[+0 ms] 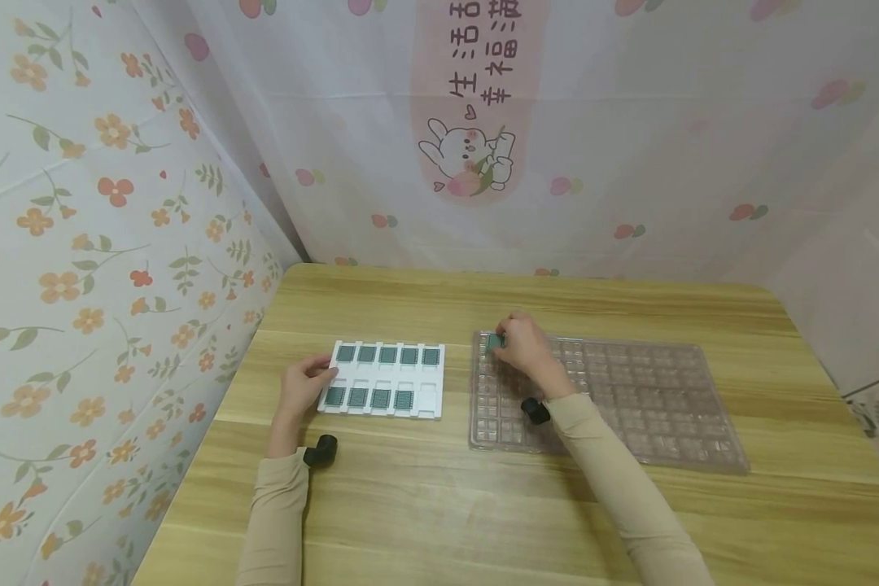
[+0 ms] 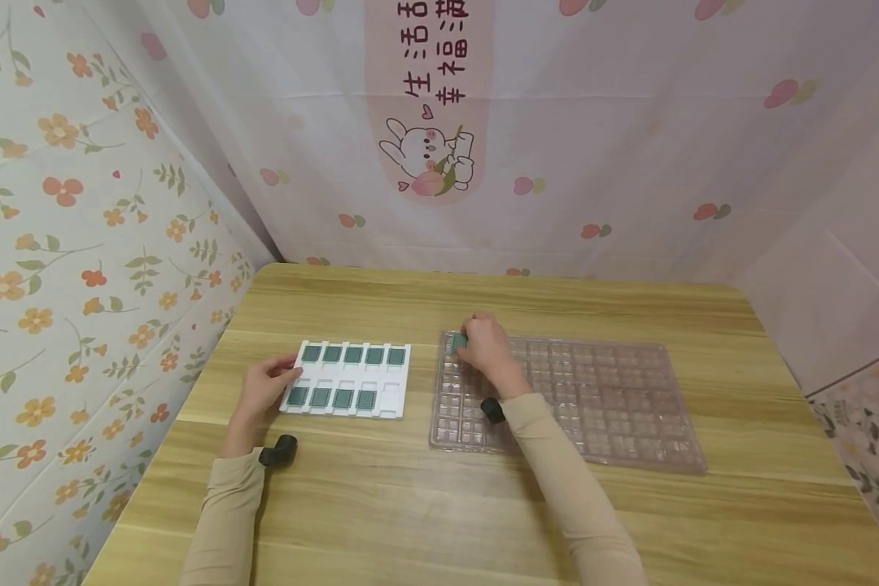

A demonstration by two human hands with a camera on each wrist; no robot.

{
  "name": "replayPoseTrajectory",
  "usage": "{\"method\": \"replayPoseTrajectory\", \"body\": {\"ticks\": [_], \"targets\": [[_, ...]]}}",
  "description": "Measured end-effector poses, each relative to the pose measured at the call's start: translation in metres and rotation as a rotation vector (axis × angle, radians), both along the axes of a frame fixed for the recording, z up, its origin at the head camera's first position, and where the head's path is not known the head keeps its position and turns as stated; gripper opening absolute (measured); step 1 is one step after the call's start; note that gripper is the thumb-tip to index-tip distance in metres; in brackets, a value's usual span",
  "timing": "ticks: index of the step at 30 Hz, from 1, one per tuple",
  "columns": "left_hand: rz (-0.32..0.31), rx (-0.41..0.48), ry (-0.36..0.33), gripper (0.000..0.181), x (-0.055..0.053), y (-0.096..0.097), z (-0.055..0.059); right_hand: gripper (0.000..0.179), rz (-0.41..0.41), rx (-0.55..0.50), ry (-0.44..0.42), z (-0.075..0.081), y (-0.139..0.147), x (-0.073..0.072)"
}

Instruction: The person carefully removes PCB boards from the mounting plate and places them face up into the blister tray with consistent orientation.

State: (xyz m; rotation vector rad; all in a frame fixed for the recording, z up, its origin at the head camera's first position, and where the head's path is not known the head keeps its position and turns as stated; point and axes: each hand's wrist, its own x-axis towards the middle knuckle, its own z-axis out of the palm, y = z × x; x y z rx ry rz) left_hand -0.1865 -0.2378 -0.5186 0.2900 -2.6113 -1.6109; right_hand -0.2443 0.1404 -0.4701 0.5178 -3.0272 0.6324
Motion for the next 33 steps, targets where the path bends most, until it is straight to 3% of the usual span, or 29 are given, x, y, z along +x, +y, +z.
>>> {"method": "replayPoseTrajectory", "body": {"ticks": [17,23,33], "targets": [[0.008,-0.018,0.015,0.031,-0.001,0.000,-0.002,0.027,0.024,0.026,-0.046,-0.004,-0.005,-0.010],[0.009,-0.009,-0.008,0.032,-0.001,0.000,-0.002,0.026,0.024,0.016,-0.074,-0.003,-0.007,-0.012],[0.007,-0.011,0.009,0.031,-0.001,-0.001,-0.003,0.024,0.055,0.084,-0.038,-0.007,-0.008,-0.015]]}}
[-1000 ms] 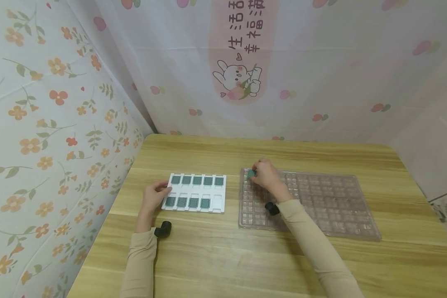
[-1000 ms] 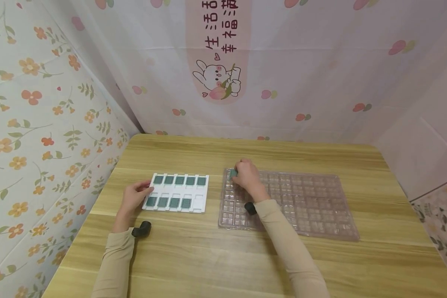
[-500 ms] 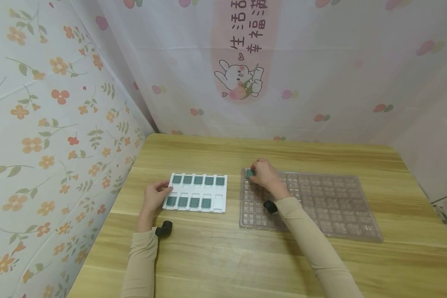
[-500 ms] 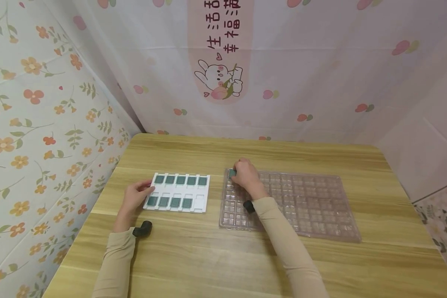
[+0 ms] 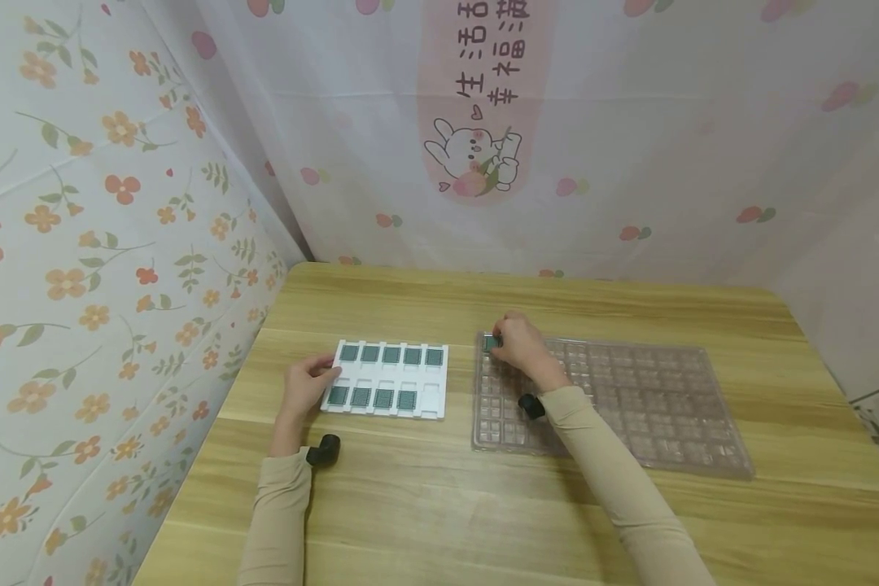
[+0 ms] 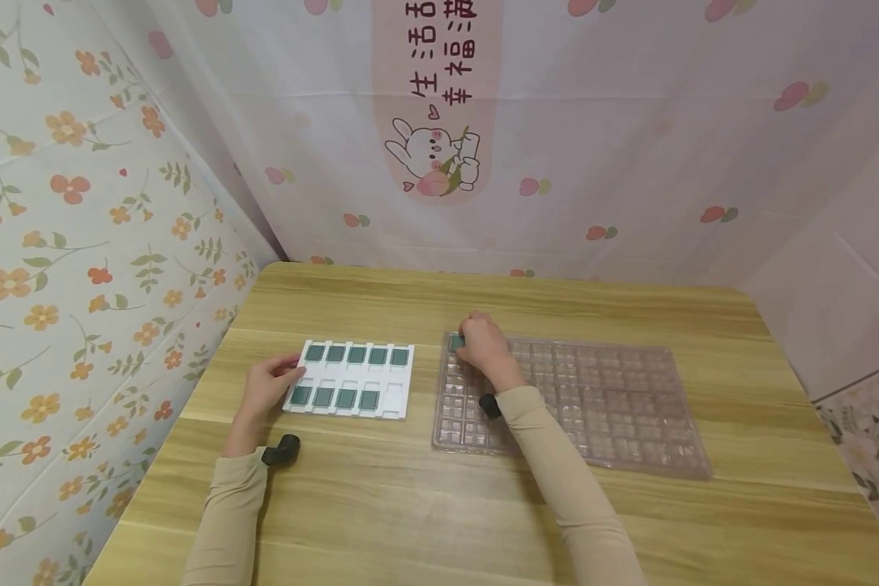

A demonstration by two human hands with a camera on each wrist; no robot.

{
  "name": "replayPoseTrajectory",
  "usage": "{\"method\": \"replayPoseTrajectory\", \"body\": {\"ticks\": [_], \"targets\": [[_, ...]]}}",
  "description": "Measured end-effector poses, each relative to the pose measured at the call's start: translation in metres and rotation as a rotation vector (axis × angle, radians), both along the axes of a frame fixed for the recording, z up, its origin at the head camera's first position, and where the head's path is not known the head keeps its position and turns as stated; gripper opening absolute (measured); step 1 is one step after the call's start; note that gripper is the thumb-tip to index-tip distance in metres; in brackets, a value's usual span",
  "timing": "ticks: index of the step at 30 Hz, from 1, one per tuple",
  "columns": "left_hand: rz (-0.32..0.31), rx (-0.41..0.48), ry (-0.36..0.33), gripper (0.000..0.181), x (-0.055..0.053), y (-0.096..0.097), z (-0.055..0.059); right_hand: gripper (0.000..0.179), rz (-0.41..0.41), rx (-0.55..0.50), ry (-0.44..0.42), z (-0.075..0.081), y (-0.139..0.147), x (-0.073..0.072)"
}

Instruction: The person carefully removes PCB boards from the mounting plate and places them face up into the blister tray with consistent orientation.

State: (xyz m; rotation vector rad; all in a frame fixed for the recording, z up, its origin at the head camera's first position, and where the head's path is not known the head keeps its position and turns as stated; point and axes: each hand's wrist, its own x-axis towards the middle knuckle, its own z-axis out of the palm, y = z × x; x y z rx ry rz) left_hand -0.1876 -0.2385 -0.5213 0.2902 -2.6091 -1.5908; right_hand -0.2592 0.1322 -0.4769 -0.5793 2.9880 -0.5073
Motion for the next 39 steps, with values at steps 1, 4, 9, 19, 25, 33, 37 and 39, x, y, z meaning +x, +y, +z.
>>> {"method": "replayPoseTrajectory", "body": {"ticks": [1,4,9,19,25,33,37,39], "targets": [[-0.001,-0.001,0.000,0.031,0.0000,0.0001,-0.0002,0.025,0.001,0.001,0.000,-0.0007,-0.0001,-0.0001],[-0.001,0.001,0.002,0.031,0.0002,0.0004,-0.0004,0.025,0.008,0.001,0.006,-0.0025,0.0000,-0.0005],[-0.005,-0.007,0.002,0.031,0.0004,0.0003,-0.0001,0.024,0.008,-0.008,-0.002,-0.0034,0.0002,-0.0012],[0.001,-0.022,-0.006,0.030,0.0014,0.0022,0.0008,0.023,-0.005,-0.022,-0.064,-0.0019,0.0015,-0.0012],[0.004,-0.028,-0.010,0.031,0.0023,0.0032,0.0026,0.023,0.013,-0.011,-0.056,-0.0007,0.0011,-0.0009],[0.001,-0.012,-0.012,0.031,0.0020,0.0027,0.0041,0.023,0.018,-0.007,-0.032,-0.0028,0.0014,-0.0025],[0.003,-0.012,-0.014,0.031,0.0021,0.0028,0.0042,0.024,0.024,-0.008,-0.022,-0.0027,0.0016,-0.0025],[0.005,-0.012,-0.018,0.031,0.0021,0.0025,0.0039,0.024,0.025,-0.007,-0.015,-0.0028,0.0016,-0.0024]]}}
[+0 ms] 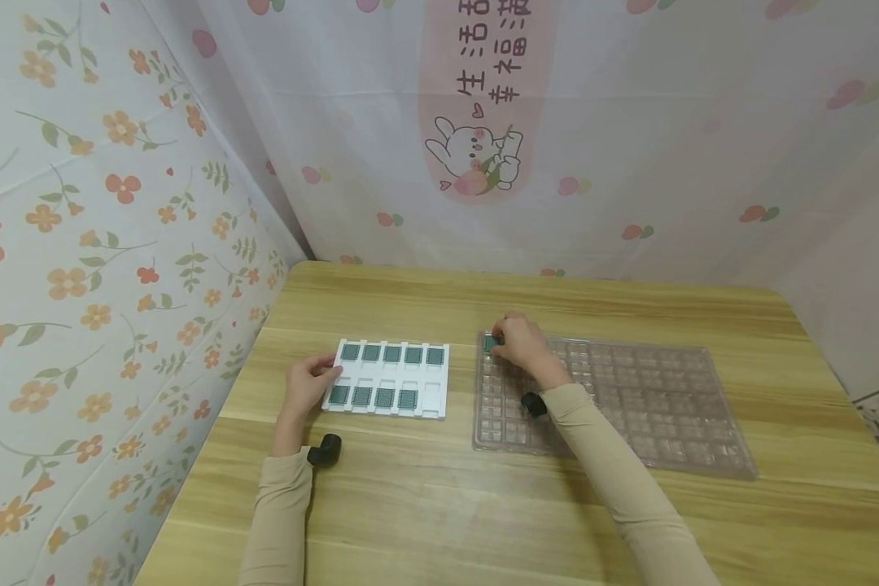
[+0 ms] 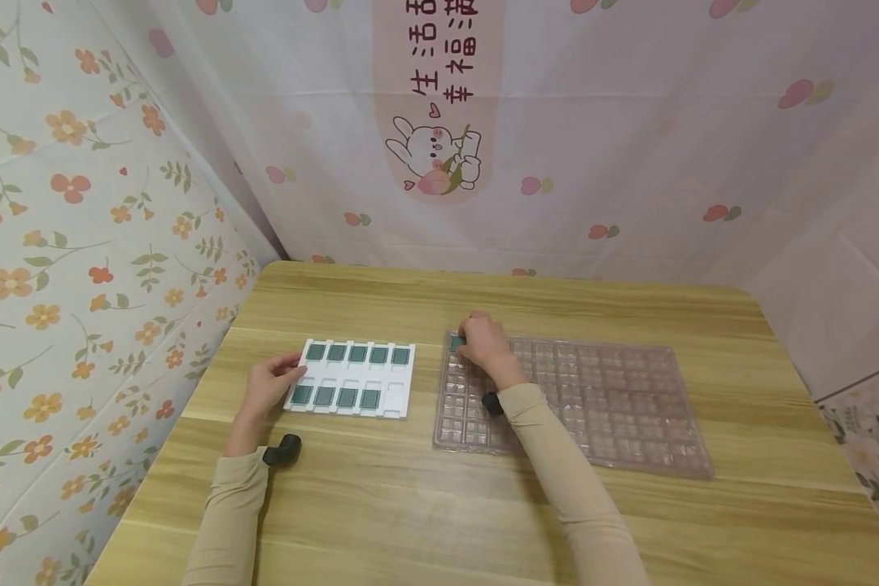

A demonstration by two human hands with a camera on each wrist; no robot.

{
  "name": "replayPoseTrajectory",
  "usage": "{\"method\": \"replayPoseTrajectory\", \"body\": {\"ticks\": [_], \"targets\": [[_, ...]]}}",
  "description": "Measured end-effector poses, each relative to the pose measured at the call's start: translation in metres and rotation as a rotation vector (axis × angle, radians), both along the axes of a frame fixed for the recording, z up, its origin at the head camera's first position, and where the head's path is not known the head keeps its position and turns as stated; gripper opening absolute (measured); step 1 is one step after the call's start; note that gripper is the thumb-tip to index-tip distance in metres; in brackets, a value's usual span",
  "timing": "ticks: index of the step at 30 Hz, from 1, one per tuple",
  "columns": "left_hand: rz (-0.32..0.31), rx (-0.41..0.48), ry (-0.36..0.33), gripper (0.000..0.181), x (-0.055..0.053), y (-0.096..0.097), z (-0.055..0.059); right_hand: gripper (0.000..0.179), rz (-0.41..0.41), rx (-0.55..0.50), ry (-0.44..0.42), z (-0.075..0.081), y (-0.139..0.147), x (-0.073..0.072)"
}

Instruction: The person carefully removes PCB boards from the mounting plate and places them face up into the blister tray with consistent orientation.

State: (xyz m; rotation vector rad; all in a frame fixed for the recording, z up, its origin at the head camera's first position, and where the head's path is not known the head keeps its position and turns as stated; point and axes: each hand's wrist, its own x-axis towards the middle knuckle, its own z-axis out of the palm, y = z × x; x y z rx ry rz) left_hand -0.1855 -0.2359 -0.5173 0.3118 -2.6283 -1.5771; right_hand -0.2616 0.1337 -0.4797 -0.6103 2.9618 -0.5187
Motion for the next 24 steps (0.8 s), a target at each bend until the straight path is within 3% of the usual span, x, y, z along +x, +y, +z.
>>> {"method": "replayPoseTrajectory", "body": {"ticks": [24], "targets": [[-0.006,-0.023,0.019,0.031,-0.0010,-0.0023,-0.0016,0.028,-0.035,0.011,0.005,-0.0010,0.0000,0.0018]]}}
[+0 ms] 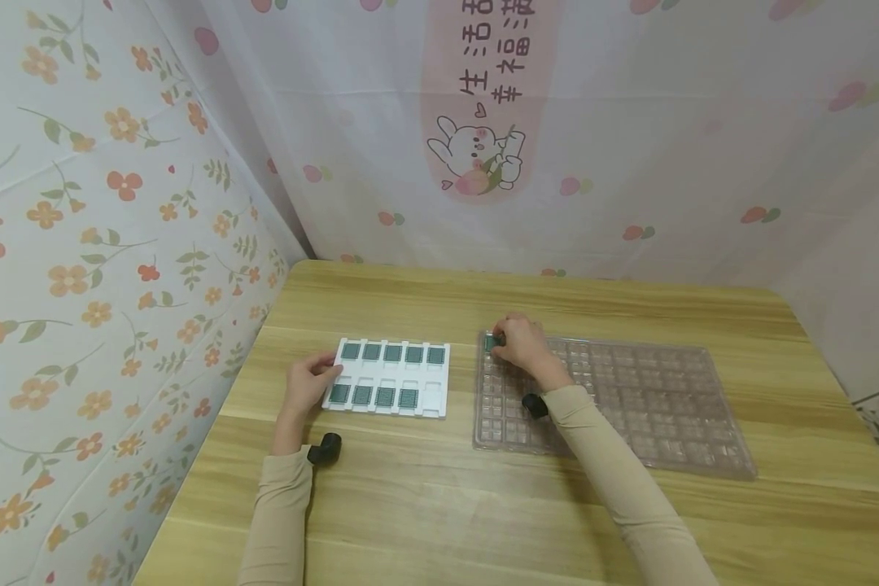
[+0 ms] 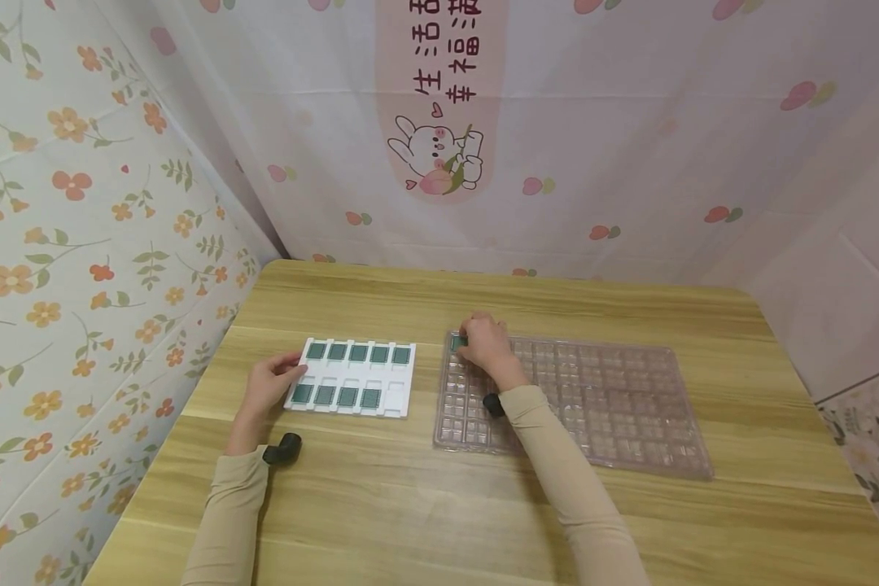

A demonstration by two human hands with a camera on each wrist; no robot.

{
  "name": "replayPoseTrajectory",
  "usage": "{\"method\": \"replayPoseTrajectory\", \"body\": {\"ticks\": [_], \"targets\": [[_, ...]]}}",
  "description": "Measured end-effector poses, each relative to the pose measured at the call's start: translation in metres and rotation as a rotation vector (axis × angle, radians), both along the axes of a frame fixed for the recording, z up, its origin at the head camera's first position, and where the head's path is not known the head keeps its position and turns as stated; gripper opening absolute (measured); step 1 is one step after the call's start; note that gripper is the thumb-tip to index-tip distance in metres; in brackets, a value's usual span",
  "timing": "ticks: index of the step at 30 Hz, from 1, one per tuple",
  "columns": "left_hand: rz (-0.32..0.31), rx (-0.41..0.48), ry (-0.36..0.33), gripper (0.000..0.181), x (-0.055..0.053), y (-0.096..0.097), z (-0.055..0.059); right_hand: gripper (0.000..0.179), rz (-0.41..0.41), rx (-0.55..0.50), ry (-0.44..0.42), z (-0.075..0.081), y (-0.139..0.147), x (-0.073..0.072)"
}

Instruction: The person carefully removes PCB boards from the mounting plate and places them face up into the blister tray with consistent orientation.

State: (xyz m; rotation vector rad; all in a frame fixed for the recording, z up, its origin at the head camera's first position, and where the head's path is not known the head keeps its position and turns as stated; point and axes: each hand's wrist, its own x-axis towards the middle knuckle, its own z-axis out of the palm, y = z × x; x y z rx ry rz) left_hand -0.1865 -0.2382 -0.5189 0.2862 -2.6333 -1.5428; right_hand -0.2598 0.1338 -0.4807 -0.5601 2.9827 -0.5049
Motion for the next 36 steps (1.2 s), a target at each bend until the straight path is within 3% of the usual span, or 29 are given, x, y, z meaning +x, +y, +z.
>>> {"method": "replayPoseTrajectory", "body": {"ticks": [17,36], "targets": [[-0.005,0.036,-0.005,0.033,0.0001,0.0012,-0.0008,0.027,-0.005,0.000,0.007,-0.0021,0.0009,0.0021],[0.001,0.041,-0.013,0.034,0.0000,0.0014,-0.0004,0.030,0.021,-0.104,-0.012,-0.0048,0.0050,0.0080]]}}
